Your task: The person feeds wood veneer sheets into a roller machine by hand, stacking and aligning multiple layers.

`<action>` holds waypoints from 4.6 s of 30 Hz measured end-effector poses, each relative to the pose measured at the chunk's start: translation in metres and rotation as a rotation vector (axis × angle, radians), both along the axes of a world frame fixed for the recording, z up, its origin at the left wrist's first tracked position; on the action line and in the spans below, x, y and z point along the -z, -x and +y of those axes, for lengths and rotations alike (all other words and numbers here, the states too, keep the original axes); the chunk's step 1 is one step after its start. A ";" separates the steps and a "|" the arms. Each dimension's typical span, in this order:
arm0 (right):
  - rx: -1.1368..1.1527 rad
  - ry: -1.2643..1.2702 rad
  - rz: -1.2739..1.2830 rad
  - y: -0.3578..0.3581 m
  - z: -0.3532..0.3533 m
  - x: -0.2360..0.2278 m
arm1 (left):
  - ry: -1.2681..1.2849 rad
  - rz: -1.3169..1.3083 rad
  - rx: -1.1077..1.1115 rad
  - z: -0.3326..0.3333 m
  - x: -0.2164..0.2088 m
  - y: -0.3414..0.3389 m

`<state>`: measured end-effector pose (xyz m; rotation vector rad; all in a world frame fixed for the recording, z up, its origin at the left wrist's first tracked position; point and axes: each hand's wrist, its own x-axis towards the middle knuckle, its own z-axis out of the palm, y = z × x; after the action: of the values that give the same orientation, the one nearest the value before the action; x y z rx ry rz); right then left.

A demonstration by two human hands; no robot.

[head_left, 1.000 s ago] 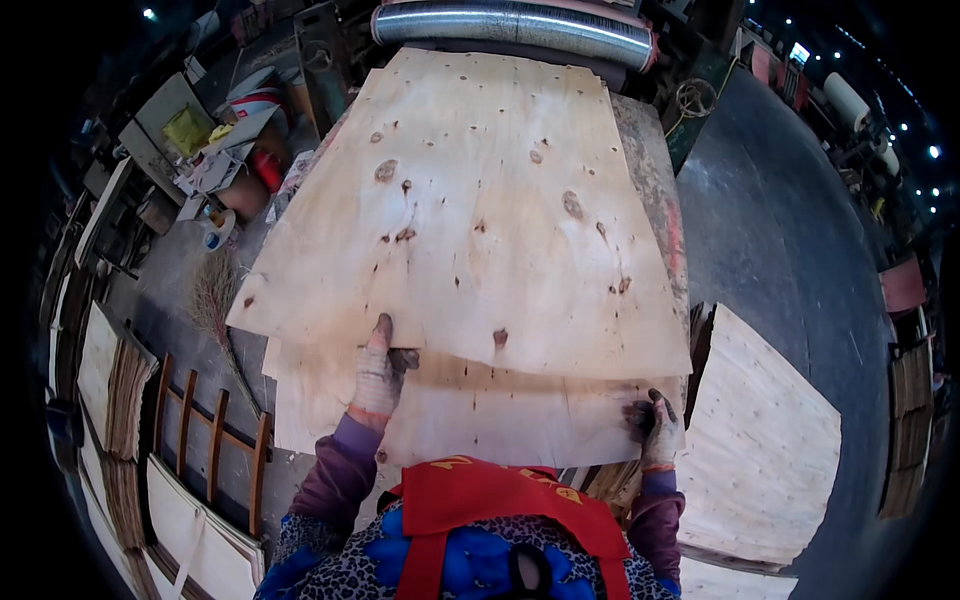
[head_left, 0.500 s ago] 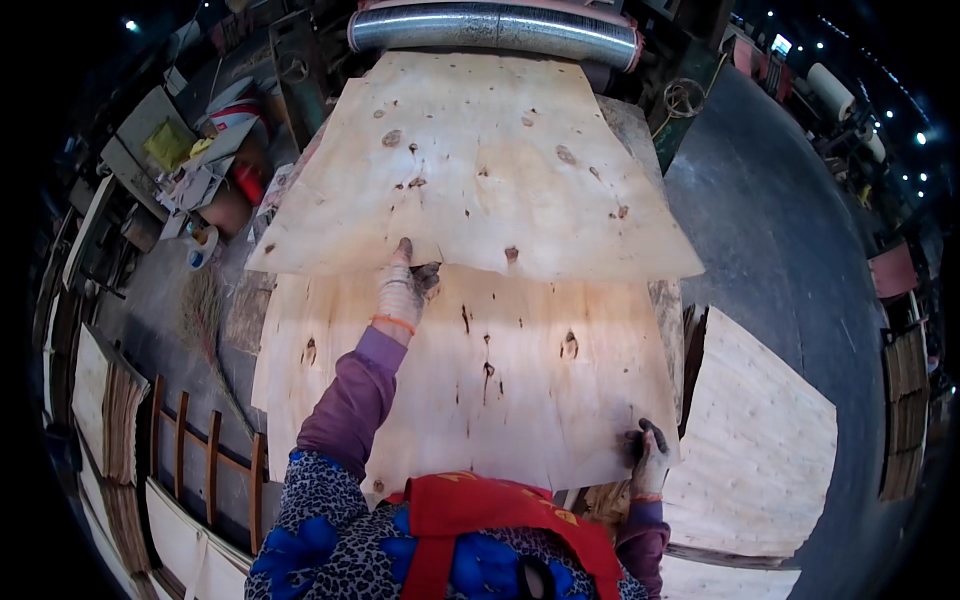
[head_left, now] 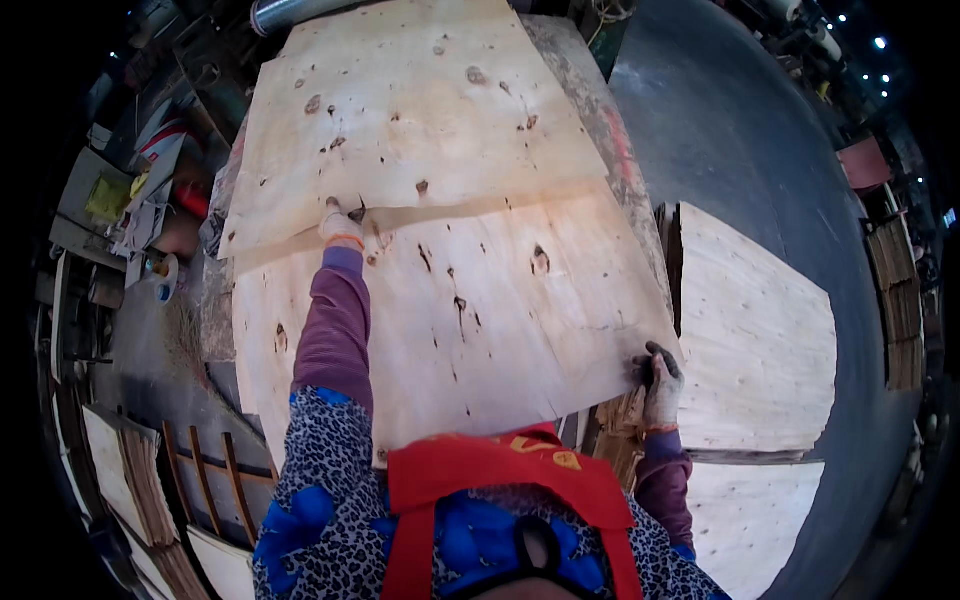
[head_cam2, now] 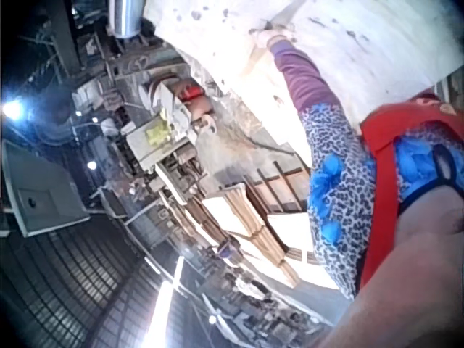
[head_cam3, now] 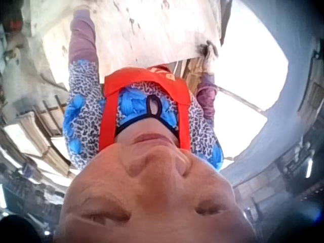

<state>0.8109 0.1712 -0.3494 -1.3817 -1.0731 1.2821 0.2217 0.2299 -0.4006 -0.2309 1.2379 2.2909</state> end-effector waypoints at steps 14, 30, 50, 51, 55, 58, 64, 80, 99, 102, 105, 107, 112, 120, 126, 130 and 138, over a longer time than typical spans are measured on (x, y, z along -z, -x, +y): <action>-0.309 0.343 0.636 0.176 0.124 0.038 | 0.067 -0.134 -0.098 -0.051 0.039 -0.058; -0.261 0.166 0.109 0.376 0.358 -0.026 | 0.060 -0.071 0.338 0.085 -0.062 0.074; -0.281 0.198 -0.315 -0.064 0.103 -0.007 | 0.302 0.089 0.621 -0.274 -0.032 -0.226; -0.323 0.156 -0.384 -0.069 0.103 -0.010 | 0.288 0.100 0.681 -0.288 -0.031 -0.240; -0.462 0.029 -0.489 -0.081 0.112 -0.016 | 0.720 0.207 0.818 -0.331 -0.012 -0.258; -0.561 0.229 -0.583 -0.058 0.104 -0.052 | 0.883 0.102 0.711 -0.353 -0.016 -0.268; -0.637 0.053 -0.270 -0.023 0.096 -0.124 | 0.574 -0.337 0.481 -0.378 -0.014 -0.270; -0.453 0.188 0.074 -0.083 0.100 0.048 | -0.073 -0.226 -0.062 -0.353 -0.054 -0.285; -0.376 0.253 -0.103 -0.141 0.083 0.113 | 0.533 0.793 0.058 -0.356 -0.153 -0.372; -0.350 0.241 -0.105 -0.140 0.075 0.125 | 0.373 0.484 0.062 -0.356 -0.161 -0.378; -0.362 0.234 -0.129 -0.131 0.070 0.119 | 0.226 0.320 -0.034 -0.356 -0.152 -0.385; -0.340 0.225 -0.117 -0.124 0.065 0.120 | 0.574 0.518 0.061 -0.359 -0.146 -0.361; -0.340 0.185 -0.050 -0.079 0.052 0.120 | 0.754 0.614 -0.034 -0.362 -0.067 -0.267; -0.381 0.060 -0.173 -0.074 0.078 0.139 | 0.574 0.663 0.036 -0.354 -0.038 -0.260; -0.323 0.079 -0.284 -0.099 0.090 0.155 | 0.520 1.550 0.237 -0.345 -0.109 -0.287; -0.299 0.098 -0.218 -0.110 0.087 0.189 | 0.330 1.102 0.704 -0.341 -0.147 -0.297; -0.318 0.124 -0.089 -0.065 0.058 0.184 | 0.682 1.435 0.129 -0.331 -0.108 -0.265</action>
<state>0.8754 0.2292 -0.5337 -1.4099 -1.3326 1.5494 0.4864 -0.1007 -0.2926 1.4404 2.5046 1.6373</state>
